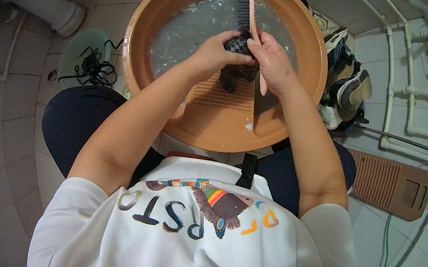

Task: The person scrubs a black and white sneaker with a pink brush inside a large orange basin filled with soapy water. They systematically clean the upper, sole, and insole of the shoe, occasionally rinsing the brush in the water.

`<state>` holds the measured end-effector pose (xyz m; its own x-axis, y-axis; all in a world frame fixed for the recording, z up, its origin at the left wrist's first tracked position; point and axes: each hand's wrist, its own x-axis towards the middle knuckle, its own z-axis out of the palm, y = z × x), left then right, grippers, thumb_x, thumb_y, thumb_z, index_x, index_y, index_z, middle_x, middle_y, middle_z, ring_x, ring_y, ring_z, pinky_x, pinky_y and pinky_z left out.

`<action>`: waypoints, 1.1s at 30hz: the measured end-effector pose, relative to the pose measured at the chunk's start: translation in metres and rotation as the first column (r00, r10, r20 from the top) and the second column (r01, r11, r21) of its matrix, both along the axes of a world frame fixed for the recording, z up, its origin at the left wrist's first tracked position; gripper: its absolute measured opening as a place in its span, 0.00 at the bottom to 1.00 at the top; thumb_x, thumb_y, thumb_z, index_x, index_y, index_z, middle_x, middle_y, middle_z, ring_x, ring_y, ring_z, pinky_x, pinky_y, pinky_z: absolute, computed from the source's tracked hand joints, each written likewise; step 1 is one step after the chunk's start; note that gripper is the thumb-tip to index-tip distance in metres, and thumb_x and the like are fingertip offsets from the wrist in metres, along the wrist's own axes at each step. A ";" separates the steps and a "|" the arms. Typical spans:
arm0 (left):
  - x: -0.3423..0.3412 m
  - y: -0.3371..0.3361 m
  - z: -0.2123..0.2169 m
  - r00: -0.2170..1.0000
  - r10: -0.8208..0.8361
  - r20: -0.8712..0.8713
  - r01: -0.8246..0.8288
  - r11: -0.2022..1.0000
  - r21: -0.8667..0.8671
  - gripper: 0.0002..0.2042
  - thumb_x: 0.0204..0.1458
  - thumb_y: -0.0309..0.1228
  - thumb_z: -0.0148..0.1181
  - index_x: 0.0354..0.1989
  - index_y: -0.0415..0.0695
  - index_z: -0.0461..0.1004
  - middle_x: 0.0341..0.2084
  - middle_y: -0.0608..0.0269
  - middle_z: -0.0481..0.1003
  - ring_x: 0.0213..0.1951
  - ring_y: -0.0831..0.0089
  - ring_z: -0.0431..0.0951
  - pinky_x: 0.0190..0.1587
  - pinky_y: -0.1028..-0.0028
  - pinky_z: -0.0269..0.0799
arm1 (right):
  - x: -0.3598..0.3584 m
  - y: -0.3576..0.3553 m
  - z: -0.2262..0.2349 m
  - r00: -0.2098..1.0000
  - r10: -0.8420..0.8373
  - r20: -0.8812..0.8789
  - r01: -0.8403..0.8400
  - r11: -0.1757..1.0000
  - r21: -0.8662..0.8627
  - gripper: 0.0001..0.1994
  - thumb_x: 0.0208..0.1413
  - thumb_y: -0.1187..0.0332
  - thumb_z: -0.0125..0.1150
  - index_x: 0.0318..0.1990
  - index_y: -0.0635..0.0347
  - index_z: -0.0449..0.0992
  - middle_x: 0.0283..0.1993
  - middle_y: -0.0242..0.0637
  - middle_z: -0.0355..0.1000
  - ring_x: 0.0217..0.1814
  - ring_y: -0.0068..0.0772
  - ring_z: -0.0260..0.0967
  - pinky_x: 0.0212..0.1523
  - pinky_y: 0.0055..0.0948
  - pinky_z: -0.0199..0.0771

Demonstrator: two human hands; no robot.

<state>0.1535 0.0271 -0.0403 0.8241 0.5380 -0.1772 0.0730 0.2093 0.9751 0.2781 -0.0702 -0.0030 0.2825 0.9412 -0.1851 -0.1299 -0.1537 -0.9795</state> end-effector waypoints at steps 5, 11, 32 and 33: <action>-0.004 0.006 -0.002 0.964 0.255 0.078 -0.226 0.938 -0.264 0.19 0.46 0.29 0.64 0.45 0.35 0.68 0.34 0.58 0.73 0.37 0.73 0.75 0.40 0.76 0.71 | 0.018 0.000 -0.014 0.918 -0.384 0.099 0.396 0.869 -0.298 0.21 0.56 0.62 0.50 0.55 0.62 0.61 0.46 0.38 0.67 0.41 0.29 0.67 0.31 0.28 0.70; 0.004 -0.009 0.026 0.905 0.269 0.330 -0.134 0.916 -0.379 0.14 0.51 0.27 0.57 0.45 0.35 0.68 0.40 0.56 0.74 0.40 0.69 0.74 0.45 0.71 0.72 | -0.005 0.003 -0.042 0.846 -0.262 -0.465 0.071 0.918 -0.390 0.31 0.53 0.35 0.40 0.48 0.54 0.67 0.41 0.35 0.69 0.37 0.32 0.69 0.33 0.34 0.72; 0.021 -0.020 0.011 0.886 0.455 -0.093 -0.379 0.592 -0.712 0.16 0.56 0.43 0.45 0.37 0.42 0.68 0.29 0.56 0.72 0.32 0.61 0.74 0.37 0.59 0.72 | -0.033 0.010 -0.025 0.781 -0.477 0.403 0.408 0.879 0.249 0.09 0.49 0.68 0.62 0.25 0.61 0.70 0.23 0.31 0.66 0.22 0.21 0.61 0.23 0.22 0.62; 0.020 -0.022 0.014 0.883 0.454 -0.116 -0.398 0.595 -0.699 0.16 0.56 0.43 0.45 0.38 0.41 0.68 0.31 0.56 0.72 0.33 0.61 0.74 0.37 0.59 0.72 | -0.034 0.009 -0.027 0.712 -0.450 0.539 0.354 0.893 0.278 0.09 0.48 0.68 0.62 0.24 0.61 0.70 0.23 0.33 0.66 0.22 0.22 0.62 0.24 0.23 0.62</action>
<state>0.1740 0.0051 -0.0262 0.5580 0.5769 -0.5965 -0.2607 0.8043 0.5339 0.2440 -0.0610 -0.0298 0.6470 0.7143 0.2668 0.4473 -0.0721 -0.8915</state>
